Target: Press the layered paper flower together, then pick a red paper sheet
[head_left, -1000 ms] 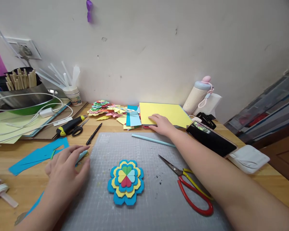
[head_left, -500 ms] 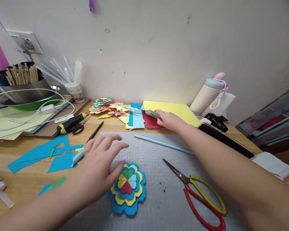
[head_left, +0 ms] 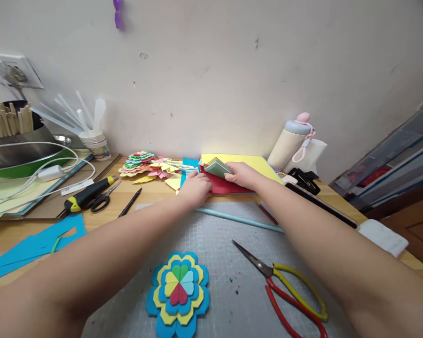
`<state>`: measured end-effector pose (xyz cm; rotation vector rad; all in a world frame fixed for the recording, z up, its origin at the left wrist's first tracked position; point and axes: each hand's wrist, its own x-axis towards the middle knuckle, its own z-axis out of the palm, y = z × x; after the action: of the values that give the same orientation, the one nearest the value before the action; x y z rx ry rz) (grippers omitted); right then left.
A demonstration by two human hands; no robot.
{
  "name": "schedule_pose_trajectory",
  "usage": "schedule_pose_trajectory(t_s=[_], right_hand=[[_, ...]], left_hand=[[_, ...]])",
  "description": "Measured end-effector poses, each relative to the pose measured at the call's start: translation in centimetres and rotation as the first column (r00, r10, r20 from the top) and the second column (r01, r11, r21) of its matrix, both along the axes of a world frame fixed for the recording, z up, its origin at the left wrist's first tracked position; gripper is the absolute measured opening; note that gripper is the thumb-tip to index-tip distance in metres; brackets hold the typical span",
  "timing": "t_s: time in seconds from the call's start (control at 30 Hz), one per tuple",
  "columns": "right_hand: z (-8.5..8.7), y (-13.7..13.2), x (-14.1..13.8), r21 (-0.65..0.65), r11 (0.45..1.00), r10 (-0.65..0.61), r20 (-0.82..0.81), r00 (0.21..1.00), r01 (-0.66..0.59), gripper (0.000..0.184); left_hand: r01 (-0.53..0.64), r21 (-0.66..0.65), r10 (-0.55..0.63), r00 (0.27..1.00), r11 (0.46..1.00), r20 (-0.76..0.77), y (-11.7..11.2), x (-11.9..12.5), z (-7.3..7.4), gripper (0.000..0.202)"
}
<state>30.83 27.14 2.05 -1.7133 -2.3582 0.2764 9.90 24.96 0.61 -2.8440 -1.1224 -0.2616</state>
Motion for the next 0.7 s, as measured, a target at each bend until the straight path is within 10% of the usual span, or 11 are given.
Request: schedule_pose_trajectory(t_s=[0.4,0.7], right_hand=[[0.1,0.2,0.4,-0.064,0.998,0.023,-0.077,0.997,-0.028,0.030],[-0.1,0.6,0.7,-0.052,0.998,0.044,-0.029,0.999,-0.046,0.029]], left_hand=[[-0.121,0.131,0.103,0.985,0.984,0.138,2.7,1.5,2.9,0.028],[-0.034,0.061,0.028,0.994,0.998,0.105,0.3,-1.1,-0.3,0.028]])
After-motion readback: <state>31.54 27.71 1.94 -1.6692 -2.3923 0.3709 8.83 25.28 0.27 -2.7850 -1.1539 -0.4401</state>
